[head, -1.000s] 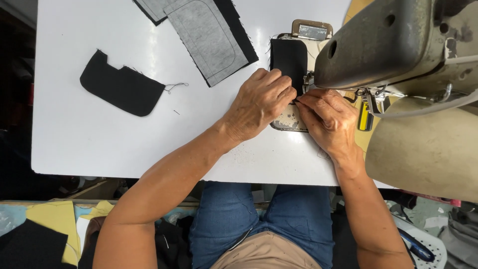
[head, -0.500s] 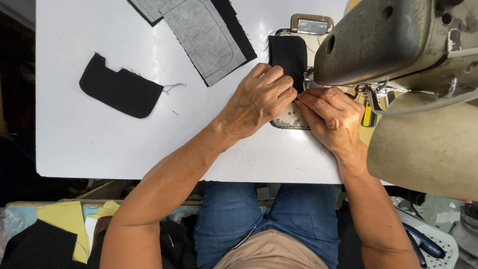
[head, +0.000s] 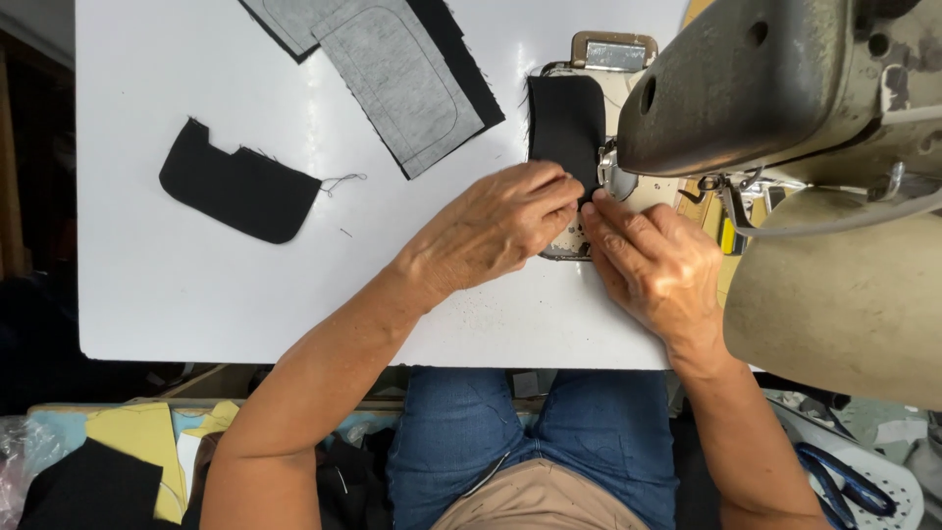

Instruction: Cutting and preparing small fabric components at a sewing workstation using scissors and manual tools.

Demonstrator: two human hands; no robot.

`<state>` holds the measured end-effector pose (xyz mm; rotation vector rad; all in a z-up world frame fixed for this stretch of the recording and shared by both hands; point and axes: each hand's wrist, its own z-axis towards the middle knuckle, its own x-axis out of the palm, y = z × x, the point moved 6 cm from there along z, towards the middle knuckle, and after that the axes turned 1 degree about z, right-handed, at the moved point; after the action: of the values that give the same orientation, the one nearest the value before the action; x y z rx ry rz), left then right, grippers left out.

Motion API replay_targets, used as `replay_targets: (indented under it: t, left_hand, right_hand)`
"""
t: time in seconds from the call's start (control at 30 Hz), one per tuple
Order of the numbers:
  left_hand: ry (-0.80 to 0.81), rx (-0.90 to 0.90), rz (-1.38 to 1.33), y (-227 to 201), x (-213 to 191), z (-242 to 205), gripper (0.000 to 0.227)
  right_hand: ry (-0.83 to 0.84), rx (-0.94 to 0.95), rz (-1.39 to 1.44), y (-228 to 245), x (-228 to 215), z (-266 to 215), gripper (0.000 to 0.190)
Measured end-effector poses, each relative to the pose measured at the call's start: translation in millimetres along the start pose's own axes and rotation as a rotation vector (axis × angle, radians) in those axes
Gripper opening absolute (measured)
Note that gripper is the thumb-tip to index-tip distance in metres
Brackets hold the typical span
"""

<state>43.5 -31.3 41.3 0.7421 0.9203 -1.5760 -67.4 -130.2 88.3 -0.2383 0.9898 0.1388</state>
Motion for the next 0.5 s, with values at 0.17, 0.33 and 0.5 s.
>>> replay_targets:
  t: [0.17, 0.33, 0.5]
  left_hand:
    - [0.044, 0.006, -0.007, -5, -6, -2, 0.018]
    - [0.069, -0.009, 0.039, -5, 1, -5, 0.025]
    - [0.093, -0.023, 0.051, -3, -1, -4, 0.025]
  right_hand:
    - [-0.015, -0.023, -0.059, -1, 6, -11, 0.017]
    - [-0.016, 0.019, -0.035, -1, 6, -10, 0.018]
    - [-0.003, 0.101, 0.056, -5, 7, -14, 0.028]
